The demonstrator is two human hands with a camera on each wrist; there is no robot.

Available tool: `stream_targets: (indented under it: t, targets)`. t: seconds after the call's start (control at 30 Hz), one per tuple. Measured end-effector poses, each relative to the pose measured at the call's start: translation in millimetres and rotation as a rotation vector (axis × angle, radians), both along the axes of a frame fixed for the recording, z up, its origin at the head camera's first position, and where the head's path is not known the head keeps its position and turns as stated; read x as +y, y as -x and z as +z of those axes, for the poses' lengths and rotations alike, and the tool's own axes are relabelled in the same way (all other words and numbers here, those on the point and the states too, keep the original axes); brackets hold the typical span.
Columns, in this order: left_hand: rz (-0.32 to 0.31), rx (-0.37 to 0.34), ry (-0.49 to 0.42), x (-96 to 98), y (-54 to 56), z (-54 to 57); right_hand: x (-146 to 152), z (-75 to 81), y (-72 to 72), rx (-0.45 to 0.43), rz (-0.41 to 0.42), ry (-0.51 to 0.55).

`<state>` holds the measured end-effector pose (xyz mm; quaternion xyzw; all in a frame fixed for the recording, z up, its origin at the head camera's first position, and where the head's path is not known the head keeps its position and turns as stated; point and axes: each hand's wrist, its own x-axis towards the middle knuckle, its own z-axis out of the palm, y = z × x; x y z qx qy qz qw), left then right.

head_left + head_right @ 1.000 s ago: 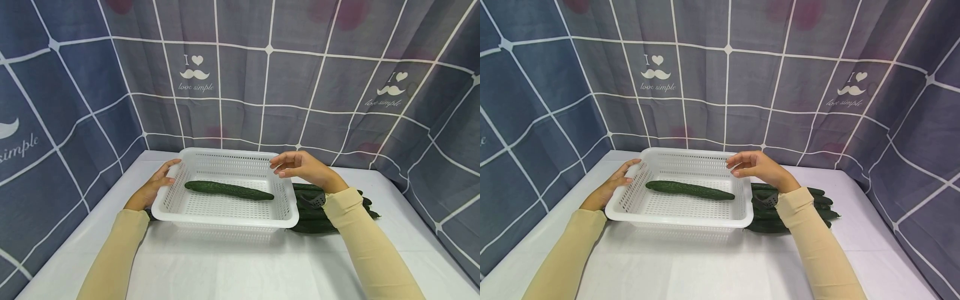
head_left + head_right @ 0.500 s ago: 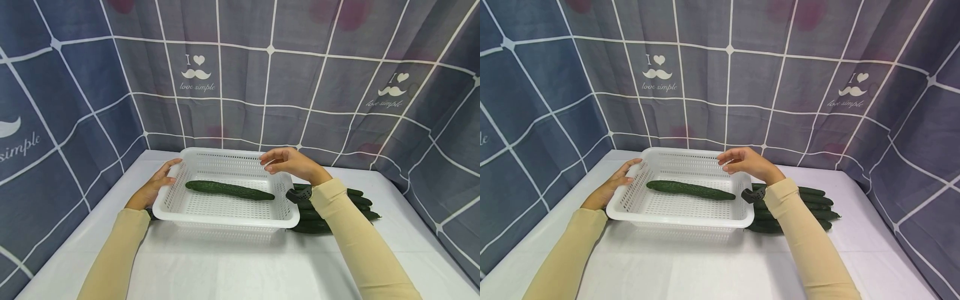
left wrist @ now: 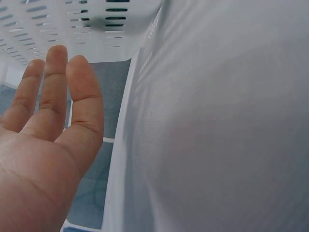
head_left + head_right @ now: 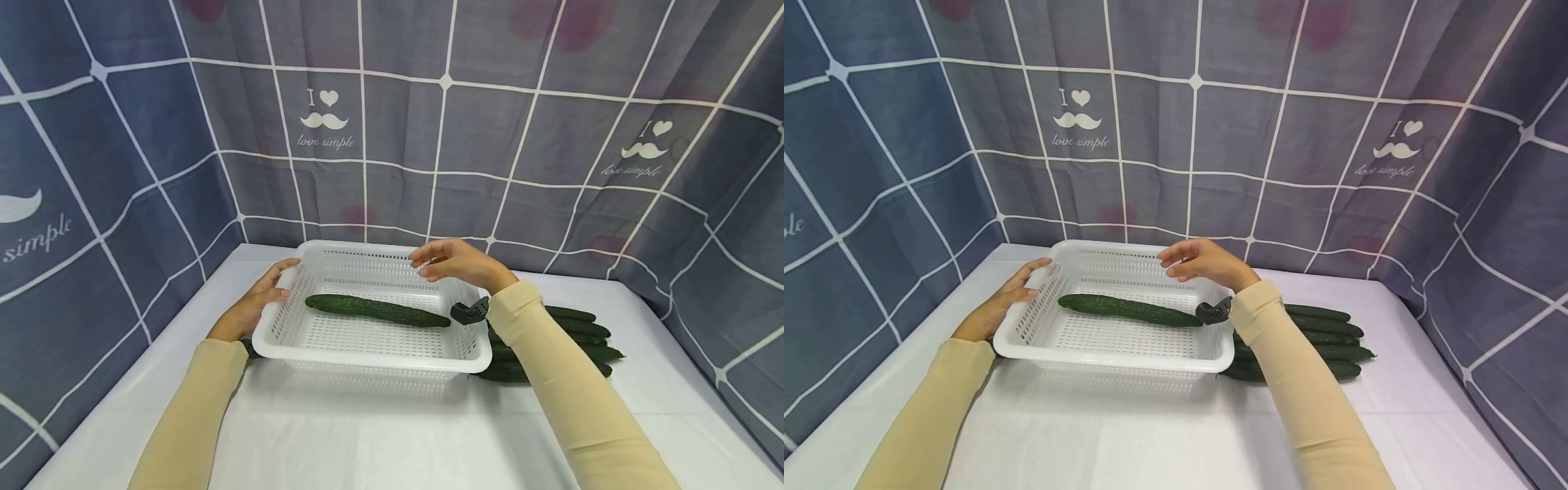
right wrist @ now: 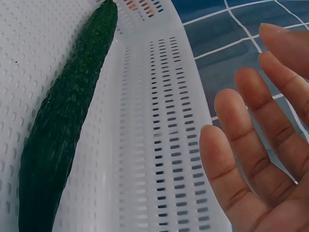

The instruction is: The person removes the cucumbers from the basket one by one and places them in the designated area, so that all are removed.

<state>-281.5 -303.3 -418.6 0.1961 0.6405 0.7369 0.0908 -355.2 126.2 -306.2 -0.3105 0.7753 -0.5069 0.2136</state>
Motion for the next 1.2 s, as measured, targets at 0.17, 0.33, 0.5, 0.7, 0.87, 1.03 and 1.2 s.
stream_targets:
  t: [0.17, 0.33, 0.5, 0.7, 0.87, 1.03, 1.2]
  targets:
    - [-0.007, 0.012, -0.005, 1.0, -1.7, 2.2, -10, -4.9, 2.3, -0.025, 0.007, -0.002]
    - [0.007, 0.005, 0.004, 1.2, -1.8, 3.1, -18, -11.7, 6.7, -0.053, 0.017, -0.007]
    - [0.022, 0.003, 0.031, 0.8, -1.5, 1.7, -24, -15.4, 9.7, -0.093, 0.012, -0.007]
    - [0.022, 0.015, 0.044, 0.6, -2.2, 2.6, -32, -19.1, 11.8, -0.099, 0.004, -0.059]
    - [0.018, 0.017, 0.038, 2.0, -2.8, 4.6, -37, -22.8, 14.2, -0.083, -0.002, -0.11]
    - [0.034, 0.007, 0.054, 2.8, -2.9, 4.0, -44, -24.7, 16.9, -0.091, -0.009, -0.133]
    - [0.053, 0.0, 0.068, 2.2, -2.9, 4.0, -51, -25.6, 17.8, -0.107, 0.01, -0.157]
